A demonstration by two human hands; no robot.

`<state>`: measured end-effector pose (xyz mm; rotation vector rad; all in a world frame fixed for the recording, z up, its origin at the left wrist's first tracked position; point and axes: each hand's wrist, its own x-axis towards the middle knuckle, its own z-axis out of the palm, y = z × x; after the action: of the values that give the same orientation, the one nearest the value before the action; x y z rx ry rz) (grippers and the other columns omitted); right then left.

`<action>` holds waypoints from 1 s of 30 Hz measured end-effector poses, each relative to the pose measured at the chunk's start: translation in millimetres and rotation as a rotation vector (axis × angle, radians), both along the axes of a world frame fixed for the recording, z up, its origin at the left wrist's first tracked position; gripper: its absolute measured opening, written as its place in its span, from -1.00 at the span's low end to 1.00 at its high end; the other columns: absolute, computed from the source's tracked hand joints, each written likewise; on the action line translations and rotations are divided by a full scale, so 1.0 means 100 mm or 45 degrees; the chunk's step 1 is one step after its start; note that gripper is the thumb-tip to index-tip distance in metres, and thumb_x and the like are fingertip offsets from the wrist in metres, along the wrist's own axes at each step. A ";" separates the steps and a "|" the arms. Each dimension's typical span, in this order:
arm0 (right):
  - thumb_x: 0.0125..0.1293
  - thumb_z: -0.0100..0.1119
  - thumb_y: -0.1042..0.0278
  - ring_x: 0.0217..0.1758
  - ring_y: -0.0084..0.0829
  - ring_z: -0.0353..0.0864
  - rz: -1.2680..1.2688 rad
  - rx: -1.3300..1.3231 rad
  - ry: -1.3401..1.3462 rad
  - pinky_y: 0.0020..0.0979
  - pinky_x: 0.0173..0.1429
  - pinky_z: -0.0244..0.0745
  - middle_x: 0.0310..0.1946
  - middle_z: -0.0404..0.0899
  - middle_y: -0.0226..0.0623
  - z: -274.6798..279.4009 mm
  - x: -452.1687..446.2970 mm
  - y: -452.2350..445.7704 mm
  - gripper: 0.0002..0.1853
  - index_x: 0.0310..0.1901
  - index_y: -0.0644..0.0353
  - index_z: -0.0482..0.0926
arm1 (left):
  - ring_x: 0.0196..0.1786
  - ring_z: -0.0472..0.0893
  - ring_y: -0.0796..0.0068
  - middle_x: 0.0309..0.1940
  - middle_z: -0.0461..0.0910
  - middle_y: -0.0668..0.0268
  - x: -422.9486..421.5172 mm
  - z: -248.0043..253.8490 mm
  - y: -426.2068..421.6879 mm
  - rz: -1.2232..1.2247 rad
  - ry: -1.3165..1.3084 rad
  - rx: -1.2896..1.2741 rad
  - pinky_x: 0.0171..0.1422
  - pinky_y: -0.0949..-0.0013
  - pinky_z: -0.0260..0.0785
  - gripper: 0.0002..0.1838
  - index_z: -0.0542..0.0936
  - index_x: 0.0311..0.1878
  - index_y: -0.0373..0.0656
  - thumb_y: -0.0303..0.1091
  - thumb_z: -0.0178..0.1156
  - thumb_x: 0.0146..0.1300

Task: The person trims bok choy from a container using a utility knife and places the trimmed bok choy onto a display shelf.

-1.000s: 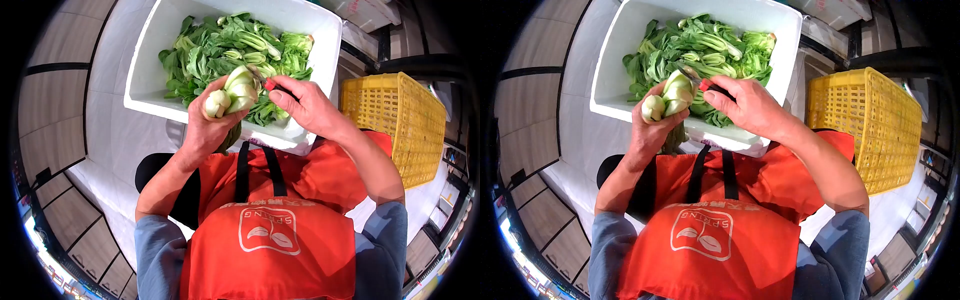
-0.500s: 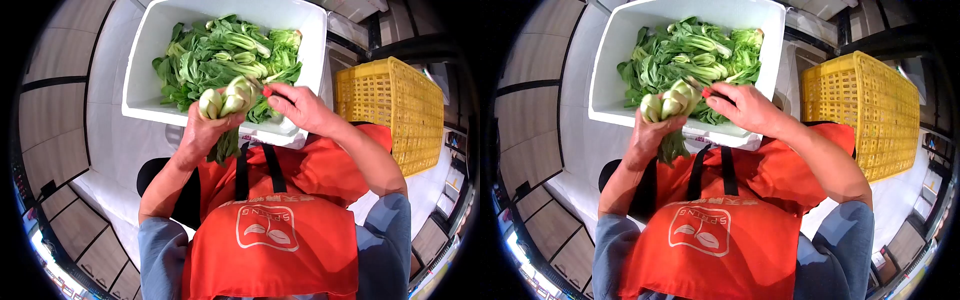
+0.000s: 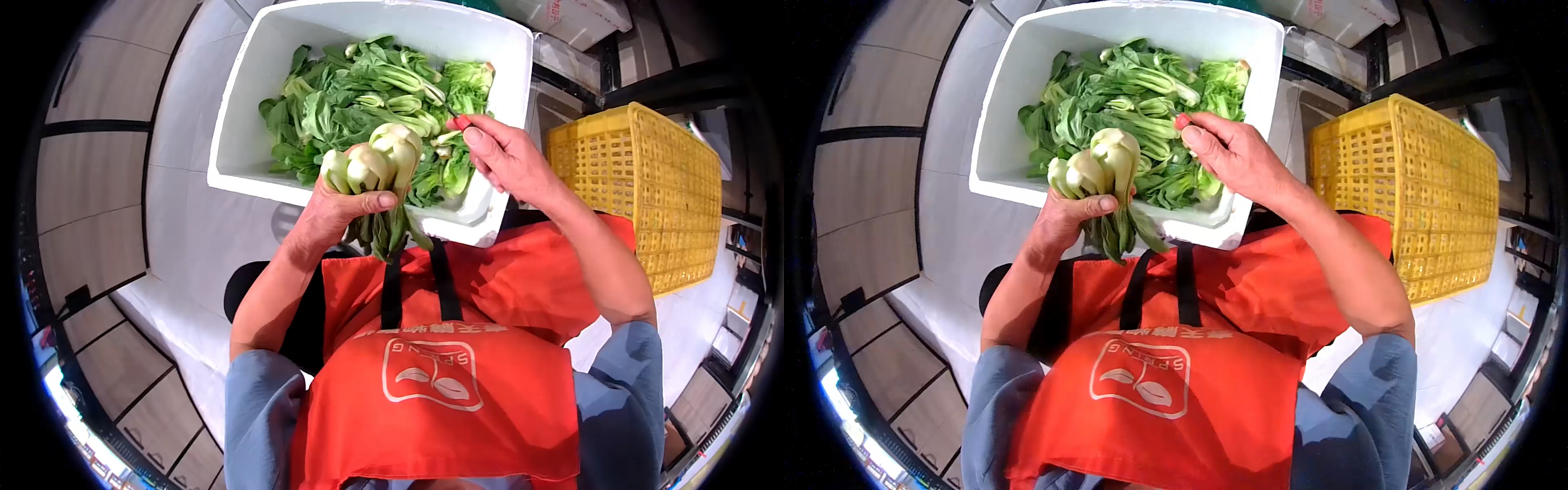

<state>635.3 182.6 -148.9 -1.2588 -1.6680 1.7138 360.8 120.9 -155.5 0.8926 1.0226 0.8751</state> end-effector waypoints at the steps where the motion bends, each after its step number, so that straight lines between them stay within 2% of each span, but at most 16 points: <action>1: 0.47 0.09 -0.14 -0.28 -0.46 0.60 0.022 0.324 -0.056 -0.40 -0.11 0.55 -0.32 0.64 -0.31 -0.01 -0.02 0.01 -0.41 0.19 0.30 0.52 | -0.12 0.67 0.35 -0.19 0.68 0.21 -0.01 0.01 0.01 -0.007 -0.041 -0.023 0.06 0.29 0.53 -0.40 0.54 0.14 -0.27 -0.40 0.52 -0.02; 3: 0.46 0.10 -0.14 -0.21 -0.38 0.65 0.087 0.546 -0.005 -0.37 -0.05 0.57 -0.23 0.67 -0.22 0.08 -0.04 -0.02 -0.41 0.20 0.27 0.53 | -0.13 0.67 0.32 -0.19 0.67 0.20 -0.02 0.06 0.01 0.013 -0.136 -0.071 0.06 0.27 0.54 -0.33 0.52 0.16 -0.27 -0.35 0.54 -0.06; 4: 0.45 0.11 -0.14 -0.17 -0.35 0.67 0.135 0.649 0.025 -0.36 -0.01 0.58 -0.18 0.68 -0.17 0.11 -0.07 -0.05 -0.41 0.21 0.25 0.53 | -0.16 0.67 0.30 -0.19 0.65 0.20 -0.03 0.08 0.01 0.008 -0.150 -0.097 0.00 0.26 0.55 -0.21 0.46 0.23 -0.25 -0.29 0.56 -0.12; 7: 0.44 0.13 -0.13 -0.12 -0.22 0.70 0.235 0.864 0.001 -0.32 -0.02 0.58 -0.11 0.68 -0.10 0.09 -0.07 -0.05 -0.42 0.21 0.23 0.53 | -0.21 0.65 0.31 -0.19 0.62 0.21 -0.01 0.10 0.02 0.025 -0.260 -0.050 -0.07 0.26 0.54 -0.14 0.40 0.29 -0.22 -0.26 0.57 -0.12; 8: 0.41 0.17 -0.10 -0.12 -0.13 0.71 0.255 0.846 0.011 -0.29 -0.06 0.58 -0.12 0.68 -0.11 0.13 -0.08 -0.05 -0.44 0.20 0.21 0.54 | -0.24 0.63 0.32 -0.18 0.59 0.21 -0.01 0.05 0.02 0.073 -0.242 -0.112 -0.15 0.27 0.53 -0.07 0.36 0.34 -0.19 -0.23 0.57 -0.15; 11: 0.38 0.22 -0.06 -0.19 -0.12 0.70 0.306 1.009 -0.041 -0.27 -0.13 0.58 -0.19 0.68 -0.12 0.08 -0.06 -0.02 -0.47 0.18 0.20 0.56 | -0.25 0.62 0.32 -0.18 0.59 0.20 -0.01 0.00 0.02 0.096 -0.228 -0.145 -0.19 0.28 0.52 -0.06 0.36 0.36 -0.18 -0.22 0.57 -0.16; 16: 0.34 0.27 -0.03 -0.26 -0.09 0.68 0.391 0.968 0.001 -0.24 -0.21 0.57 -0.26 0.66 -0.10 0.09 -0.08 0.05 -0.48 0.15 0.21 0.57 | -0.34 0.59 0.25 -0.21 0.58 0.09 -0.10 -0.03 0.05 -0.057 -0.332 -0.214 -0.38 0.27 0.46 -0.04 0.39 0.34 -0.19 -0.25 0.58 -0.22; 19: 0.34 0.28 -0.04 -0.26 -0.08 0.68 0.419 0.938 0.061 -0.24 -0.20 0.57 -0.26 0.67 -0.08 0.12 -0.09 0.06 -0.48 0.14 0.21 0.58 | -0.35 0.59 0.24 -0.22 0.59 0.08 -0.14 -0.11 0.01 -0.072 -0.402 -0.245 -0.38 0.28 0.46 -0.04 0.40 0.34 -0.19 -0.27 0.60 -0.24; 23: 0.34 0.27 -0.05 -0.23 -0.06 0.69 0.449 0.940 0.075 -0.23 -0.18 0.59 -0.23 0.68 -0.06 0.10 -0.08 0.07 -0.47 0.15 0.23 0.58 | -0.31 0.60 0.17 -0.11 0.57 0.03 -0.16 -0.19 -0.02 0.039 -0.491 -0.299 -0.40 0.25 0.46 -0.07 0.43 0.34 -0.05 -0.35 0.59 -0.23; 24: 0.34 0.27 -0.05 -0.22 -0.06 0.70 0.461 0.923 0.088 -0.24 -0.16 0.59 -0.21 0.68 -0.06 0.11 -0.09 0.06 -0.46 0.15 0.24 0.58 | -0.30 0.59 0.16 -0.06 0.55 0.02 -0.19 -0.21 0.00 -0.034 -0.475 -0.293 -0.42 0.23 0.44 -0.07 0.44 0.35 0.05 -0.39 0.58 -0.22; 27: 0.34 0.27 -0.05 -0.19 -0.05 0.70 0.491 0.870 0.119 -0.24 -0.14 0.60 -0.18 0.68 -0.05 0.15 -0.09 0.06 -0.45 0.15 0.25 0.58 | -0.37 0.57 0.23 -0.16 0.57 0.04 -0.18 -0.22 -0.03 -0.027 -0.478 -0.282 -0.44 0.27 0.40 -0.05 0.42 0.33 -0.12 -0.36 0.60 -0.27; 29: 0.34 0.27 -0.05 -0.18 -0.05 0.70 0.501 0.836 0.144 -0.25 -0.12 0.60 -0.16 0.69 -0.06 0.14 -0.09 0.06 -0.46 0.15 0.25 0.58 | -0.31 0.57 0.31 -0.19 0.59 0.14 -0.23 -0.26 0.02 -0.156 -0.446 -0.288 -0.26 0.30 0.42 -0.03 0.43 0.27 -0.26 -0.32 0.64 -0.35; 30: 0.34 0.26 -0.05 -0.18 -0.06 0.71 0.501 0.850 0.156 -0.25 -0.11 0.60 -0.15 0.69 -0.08 0.12 -0.09 0.05 -0.46 0.15 0.24 0.58 | -0.15 0.61 0.30 -0.10 0.62 0.17 -0.26 -0.28 0.02 -0.183 -0.493 -0.328 -0.05 0.26 0.47 -0.03 0.46 0.27 -0.22 -0.37 0.65 -0.37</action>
<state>626.7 187.7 -136.7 -0.5314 -2.2460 1.2015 335.0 122.9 -183.2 0.5439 0.7045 0.7382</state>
